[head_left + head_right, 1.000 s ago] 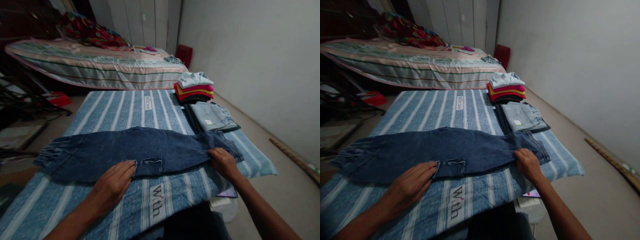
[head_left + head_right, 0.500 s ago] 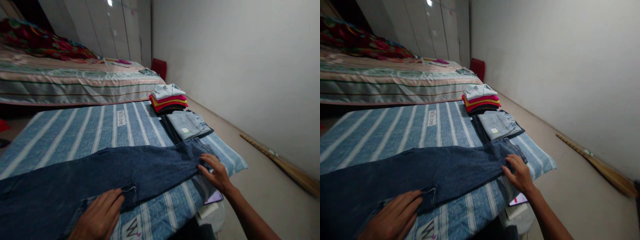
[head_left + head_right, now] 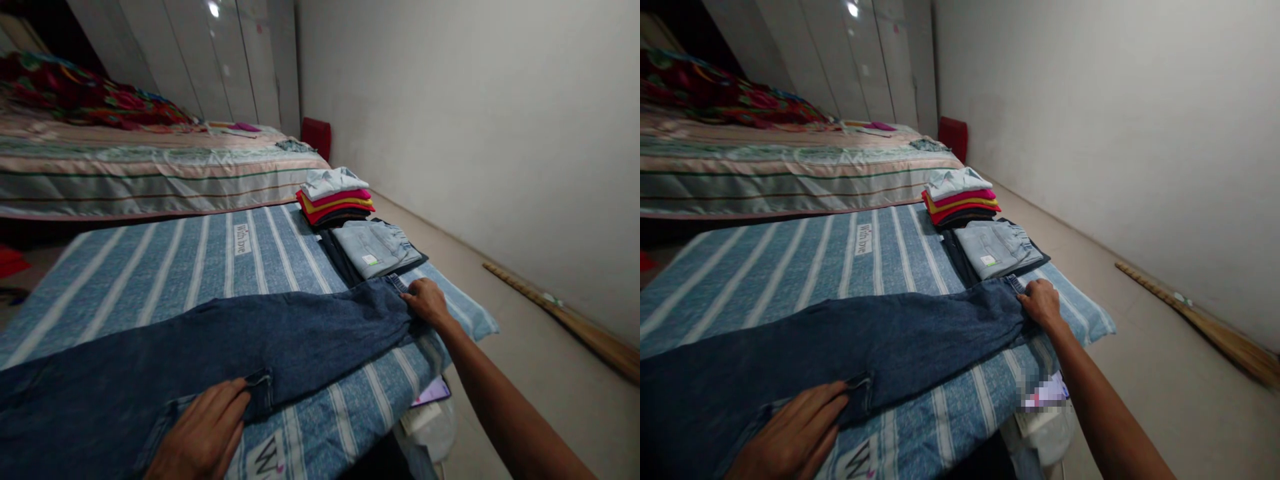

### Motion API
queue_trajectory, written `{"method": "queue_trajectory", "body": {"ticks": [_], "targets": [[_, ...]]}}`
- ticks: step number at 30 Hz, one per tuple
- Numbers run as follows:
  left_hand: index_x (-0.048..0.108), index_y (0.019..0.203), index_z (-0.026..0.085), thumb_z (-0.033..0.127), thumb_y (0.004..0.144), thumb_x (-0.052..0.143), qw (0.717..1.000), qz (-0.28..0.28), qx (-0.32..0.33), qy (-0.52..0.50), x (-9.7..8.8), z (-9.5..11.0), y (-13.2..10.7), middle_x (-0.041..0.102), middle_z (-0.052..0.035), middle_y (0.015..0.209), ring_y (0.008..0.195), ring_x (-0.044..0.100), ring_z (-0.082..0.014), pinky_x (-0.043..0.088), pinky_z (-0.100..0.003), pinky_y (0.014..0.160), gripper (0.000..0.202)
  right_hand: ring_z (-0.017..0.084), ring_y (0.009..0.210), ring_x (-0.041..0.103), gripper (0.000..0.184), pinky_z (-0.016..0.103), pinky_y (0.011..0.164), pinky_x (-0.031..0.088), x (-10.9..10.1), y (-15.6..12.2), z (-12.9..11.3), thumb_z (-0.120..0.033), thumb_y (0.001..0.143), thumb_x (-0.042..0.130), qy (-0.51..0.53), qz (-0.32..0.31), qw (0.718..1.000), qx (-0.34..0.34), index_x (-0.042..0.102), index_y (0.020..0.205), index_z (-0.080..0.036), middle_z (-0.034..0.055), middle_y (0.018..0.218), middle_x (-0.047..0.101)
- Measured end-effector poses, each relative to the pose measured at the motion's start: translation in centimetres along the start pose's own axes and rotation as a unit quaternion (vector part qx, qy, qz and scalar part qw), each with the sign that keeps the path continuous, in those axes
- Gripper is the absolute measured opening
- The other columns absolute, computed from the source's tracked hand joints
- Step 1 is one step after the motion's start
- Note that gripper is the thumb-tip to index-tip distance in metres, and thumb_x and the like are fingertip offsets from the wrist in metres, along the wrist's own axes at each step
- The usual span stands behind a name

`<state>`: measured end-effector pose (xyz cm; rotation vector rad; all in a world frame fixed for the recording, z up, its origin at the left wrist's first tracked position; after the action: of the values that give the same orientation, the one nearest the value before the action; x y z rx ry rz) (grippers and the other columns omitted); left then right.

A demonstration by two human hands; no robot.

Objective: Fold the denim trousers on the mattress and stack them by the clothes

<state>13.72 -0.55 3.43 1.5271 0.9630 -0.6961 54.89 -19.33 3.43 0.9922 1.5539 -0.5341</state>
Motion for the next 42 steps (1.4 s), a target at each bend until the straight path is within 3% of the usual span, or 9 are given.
{"method": "queue_trajectory", "body": {"ticks": [4,8,12,17,20,24,30,37,42], "targets": [[0.062,0.101,0.018,0.019,0.083,0.046,1.0,-0.01,-0.006,-0.006,0.3,0.0,-0.1,0.064,-0.0087,0.109,0.1,0.059,-0.0226,0.046,-0.035,0.087,0.024,0.017,0.075,0.056,0.019,0.026,0.069,0.039,-2.4,-1.2,0.7,-0.032,0.076,0.049,0.043,0.051,0.998,0.005,0.062,0.08,-0.018,0.004,0.079,0.063],[0.063,0.101,0.019,0.02,0.083,0.044,1.0,-0.008,-0.019,-0.001,0.4,-0.4,-0.3,0.065,-0.0081,0.11,0.101,0.06,-0.0224,0.047,-0.035,0.088,0.026,0.017,0.063,0.053,0.023,0.027,0.06,0.038,-3.6,-2.5,3.9,-0.041,0.071,0.049,0.155,0.104,0.979,0.083,0.058,0.07,-0.019,0.0013,0.063,0.058],[0.062,0.102,0.02,0.023,0.082,0.048,1.0,-0.014,-0.002,0.002,0.4,-0.3,-0.2,0.065,-0.0072,0.109,0.099,0.06,-0.0215,0.047,-0.032,0.086,0.025,0.017,0.056,0.053,0.018,0.026,0.051,0.038,-1.1,-3.0,6.1,-0.038,0.059,0.056,0.227,0.04,0.965,0.122,0.056,0.061,-0.02,-0.0001,0.055,0.055],[0.062,0.102,0.018,0.02,0.083,0.046,1.0,-0.004,-0.022,-0.009,0.4,-0.4,-0.2,0.064,-0.0087,0.11,0.101,0.06,-0.022,0.046,-0.034,0.089,0.026,0.017,0.058,0.057,0.04,0.025,0.047,0.042,-0.1,-3.0,6.8,-0.043,0.062,0.059,0.263,0.017,0.954,0.139,0.061,0.093,-0.018,-0.0002,0.065,0.059],[0.062,0.102,0.019,0.022,0.082,0.048,1.0,-0.005,-0.004,-0.003,0.4,-0.4,-0.2,0.065,-0.0078,0.11,0.099,0.06,-0.0213,0.047,-0.032,0.087,0.026,0.016,0.057,0.059,0.043,0.024,0.045,0.043,-0.2,-2.9,6.9,-0.043,0.065,0.058,0.271,-0.008,0.951,0.148,0.06,0.1,-0.017,0.0002,0.069,0.06],[0.062,0.104,0.02,0.025,0.08,0.05,1.0,-0.016,0.006,0.008,0.4,-0.5,-0.2,0.065,-0.0063,0.109,0.098,0.061,-0.0207,0.048,-0.031,0.085,0.027,0.018,0.058,0.059,0.036,0.027,0.05,0.044,-0.1,-2.5,7.2,-0.039,0.062,0.063,0.23,-0.039,0.961,0.148,0.065,0.09,-0.017,0.0025,0.068,0.062],[0.061,0.104,0.018,0.021,0.081,0.05,1.0,-0.016,-0.005,-0.006,0.1,-0.2,0.1,0.065,-0.0079,0.109,0.098,0.061,-0.0218,0.049,-0.033,0.085,0.026,0.022,0.069,0.06,0.038,0.029,0.058,0.039,-0.4,-1.3,7.2,-0.054,0.061,0.065,0.168,-0.059,0.974,0.138,0.068,0.074,-0.018,0.0058,0.065,0.064],[0.061,0.1,0.017,0.021,0.082,0.047,0.999,-0.009,-0.022,-0.032,-0.5,0.2,1.0,0.065,-0.0083,0.104,0.095,0.061,-0.0217,0.048,-0.033,0.084,0.023,0.012,0.046,0.045,0.041,0.025,0.045,0.029,0.7,-1.1,6.7,-0.058,0.059,0.064,0.236,-0.142,0.948,0.161,0.056,0.053,-0.018,-0.0027,0.045,0.047],[0.061,0.1,0.017,0.021,0.084,0.046,0.999,-0.011,-0.027,-0.032,-0.6,0.3,1.2,0.065,-0.008,0.103,0.094,0.061,-0.0216,0.048,-0.034,0.084,0.023,0.008,0.045,0.035,0.043,0.023,0.042,0.025,0.1,-1.4,5.8,-0.055,0.056,0.066,0.301,-0.11,0.935,0.154,0.041,0.052,-0.021,-0.0071,0.045,0.037]]}}
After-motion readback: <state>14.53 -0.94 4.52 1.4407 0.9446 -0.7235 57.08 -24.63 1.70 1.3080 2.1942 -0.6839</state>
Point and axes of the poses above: each hand's wrist, its own y-axis towards the middle knuckle, its own x-axis out of the palm, z = x × y, the point moved 6 cm from there along y, towards the middle knuckle
